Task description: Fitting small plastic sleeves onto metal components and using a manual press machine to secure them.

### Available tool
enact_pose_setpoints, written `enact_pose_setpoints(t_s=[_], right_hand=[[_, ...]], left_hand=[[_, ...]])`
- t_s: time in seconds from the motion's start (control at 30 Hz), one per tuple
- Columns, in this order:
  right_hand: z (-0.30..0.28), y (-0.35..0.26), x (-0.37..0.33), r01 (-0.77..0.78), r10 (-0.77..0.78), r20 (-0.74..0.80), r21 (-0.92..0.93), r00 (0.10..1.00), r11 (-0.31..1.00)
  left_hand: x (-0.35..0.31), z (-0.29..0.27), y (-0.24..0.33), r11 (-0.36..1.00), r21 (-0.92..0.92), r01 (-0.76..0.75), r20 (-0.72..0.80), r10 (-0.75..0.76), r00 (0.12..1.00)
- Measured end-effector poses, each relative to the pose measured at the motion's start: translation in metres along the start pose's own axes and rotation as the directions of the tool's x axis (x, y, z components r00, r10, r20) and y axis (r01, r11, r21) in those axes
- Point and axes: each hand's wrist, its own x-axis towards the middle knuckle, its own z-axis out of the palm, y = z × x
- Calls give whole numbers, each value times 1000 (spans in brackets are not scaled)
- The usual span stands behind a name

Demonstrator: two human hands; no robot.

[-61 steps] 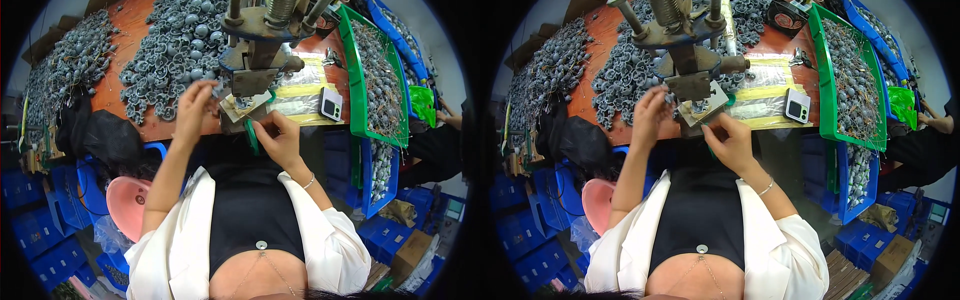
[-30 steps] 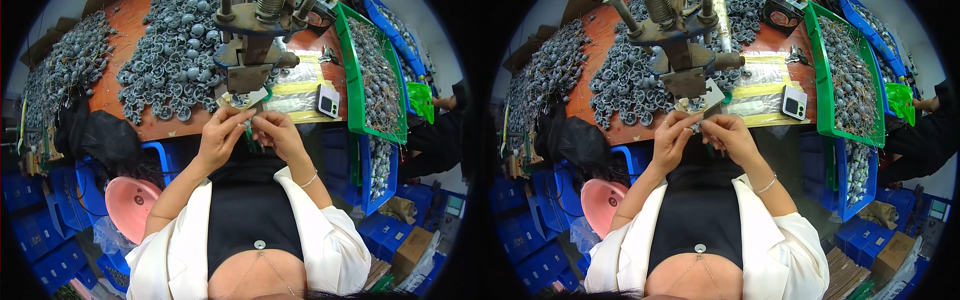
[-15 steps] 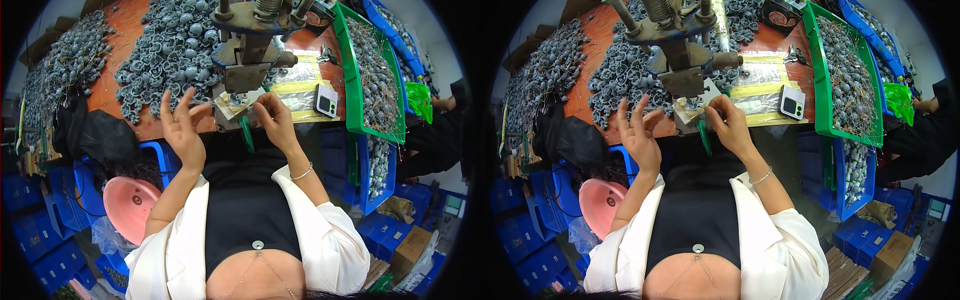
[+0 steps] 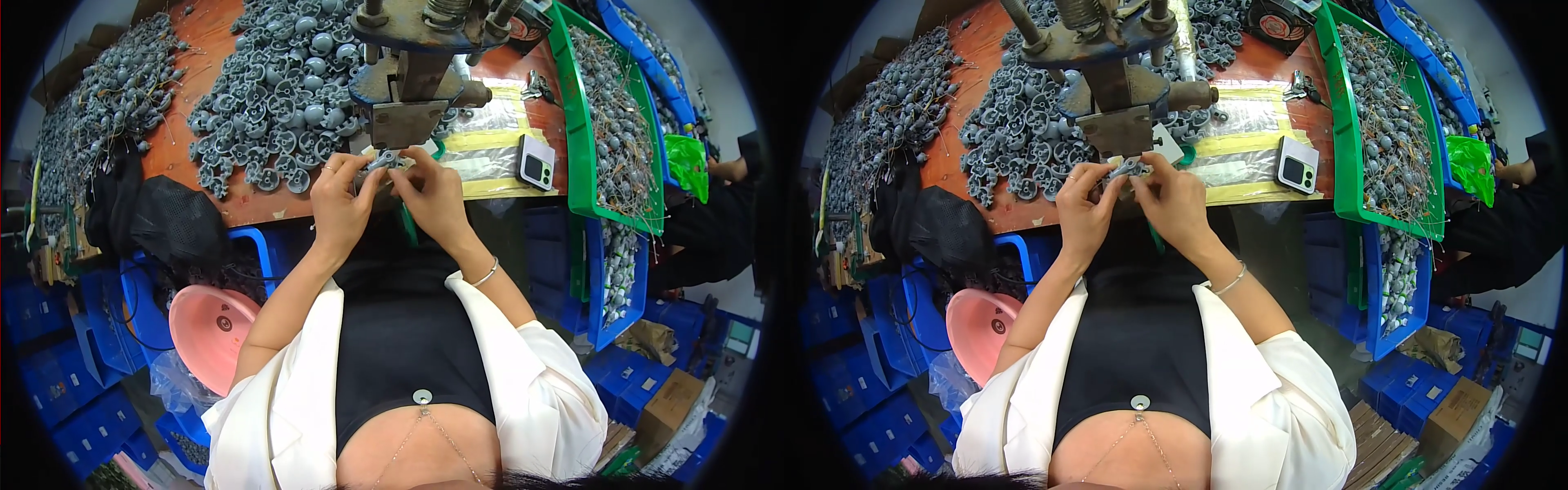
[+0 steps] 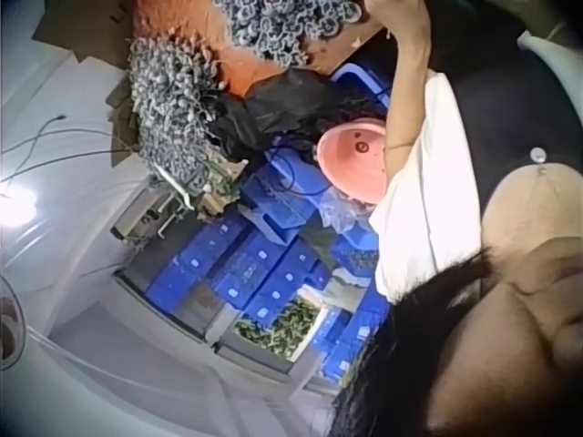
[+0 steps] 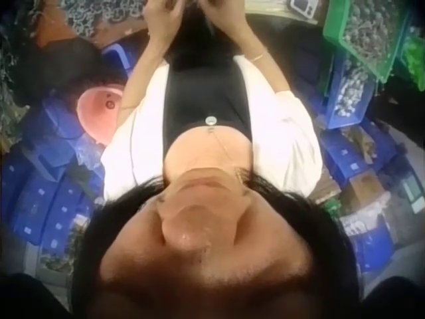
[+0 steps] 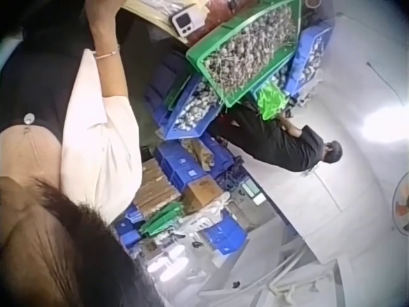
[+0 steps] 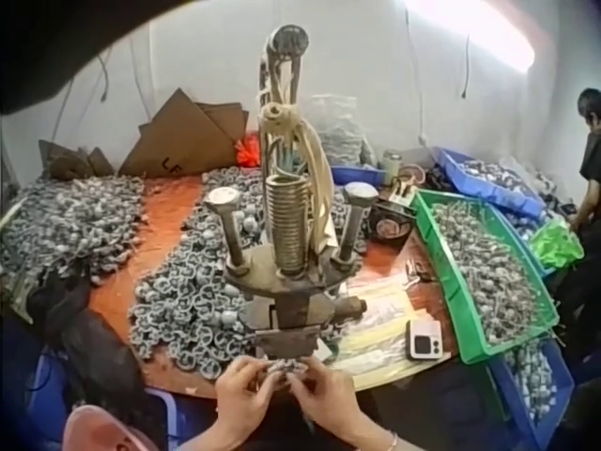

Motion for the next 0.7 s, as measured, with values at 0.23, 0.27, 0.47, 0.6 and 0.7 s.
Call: enact_pose_setpoints(t_s=[0.23,0.27,0.47,0.6,0.7], right_hand=[[6,-5,-4,217,-280,-105,-402,954,889],[4,-8,-4,216,-279,-104,-402,955,890],[-21,-6,7,225,-314,-230,-341,921,913],[-66,14,65,64,-3,-277,211,961,975],[-87,-23,120,140,-85,-124,558,989,818]], left_hand=[[7,5,-9,998,-51,24,-4,-25,1000],[10,3,-12,998,-66,1,47,2,999],[17,-3,-4,999,29,-18,114,14,993],[14,1,0,995,95,-12,52,8,999],[12,2,-3,992,125,-19,35,15,999]])
